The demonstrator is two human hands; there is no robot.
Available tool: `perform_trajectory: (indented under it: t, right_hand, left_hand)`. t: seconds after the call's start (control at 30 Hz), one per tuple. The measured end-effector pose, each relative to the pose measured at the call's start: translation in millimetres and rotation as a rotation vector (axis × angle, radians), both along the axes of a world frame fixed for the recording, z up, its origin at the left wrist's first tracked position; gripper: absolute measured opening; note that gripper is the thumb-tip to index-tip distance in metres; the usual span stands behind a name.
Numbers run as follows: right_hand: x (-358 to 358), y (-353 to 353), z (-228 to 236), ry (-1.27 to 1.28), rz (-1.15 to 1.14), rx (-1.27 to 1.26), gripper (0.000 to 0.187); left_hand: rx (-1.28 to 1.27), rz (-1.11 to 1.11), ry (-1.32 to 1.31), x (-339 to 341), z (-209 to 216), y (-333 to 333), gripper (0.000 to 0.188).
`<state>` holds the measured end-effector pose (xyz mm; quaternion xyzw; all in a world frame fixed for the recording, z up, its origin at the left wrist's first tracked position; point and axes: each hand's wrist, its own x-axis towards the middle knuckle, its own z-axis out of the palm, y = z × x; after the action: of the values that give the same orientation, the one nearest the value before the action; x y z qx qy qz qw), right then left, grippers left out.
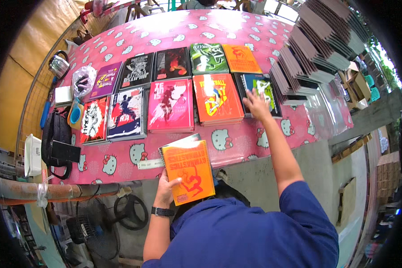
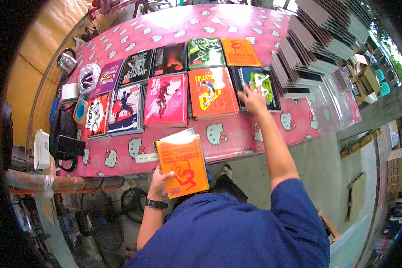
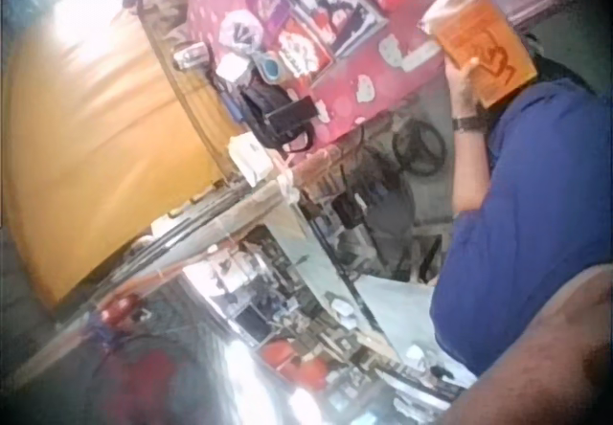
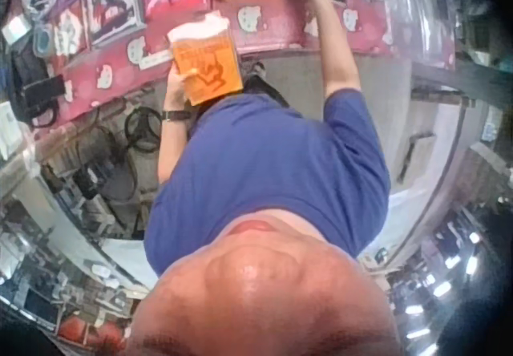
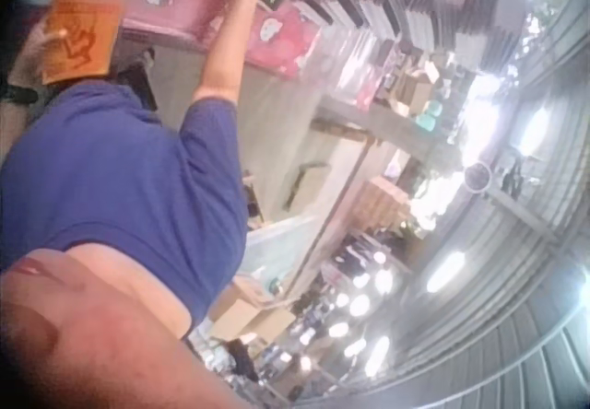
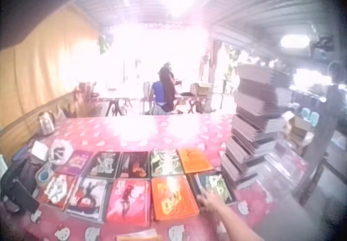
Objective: The person sorts a series of notebooks into groups by design and stacks them into a large pile on a table.
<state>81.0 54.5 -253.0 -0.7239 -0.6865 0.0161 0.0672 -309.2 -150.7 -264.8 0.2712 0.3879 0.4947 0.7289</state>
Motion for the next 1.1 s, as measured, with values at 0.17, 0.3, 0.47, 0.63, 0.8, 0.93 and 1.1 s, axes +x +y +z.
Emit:
perform_trajectory:
  t: [0.17,0.3,0.47,0.63,0.8,0.93,1.1]
  right_hand:
    - [-130.3,-24.8,41.6,-0.022,0.457,-0.095,0.095]
    - [-134.5,-48.7,7.7,0.039,0.484,0.302,0.048]
    - [-146.9,-119.9,65.1,0.519,0.631,0.282,0.032]
    - [-156.0,-77.2,87.5,0.699,0.980,-0.166,0.030]
    - [-137.9,132.4,56.5,0.180,0.411,0.176,0.051]
    - [-143.3,193.0,30.1,-0.231,0.322,0.025,0.056]
    - [-101.0,187.0,49.1,0.321,0.609,0.305,0.022]
  left_hand:
    - [-0.148,0.337,-0.074,-34.4,-25.8,-24.4,0.029]
    - [-0.052,0.460,0.089,-25.3,-26.8,-19.0,0.017]
    - [-0.077,0.557,0.159,-29.3,-37.5,-14.8,0.022]
    - [-0.160,0.458,0.065,-30.9,-22.1,-9.4,0.033]
    - [-0.126,0.603,0.251,-31.9,-4.7,-9.5,0.030]
    - [-0.123,0.671,0.268,-46.1,14.7,-22.7,0.036]
    - [-0.138,0.547,0.175,-63.1,15.4,-19.5,0.045]
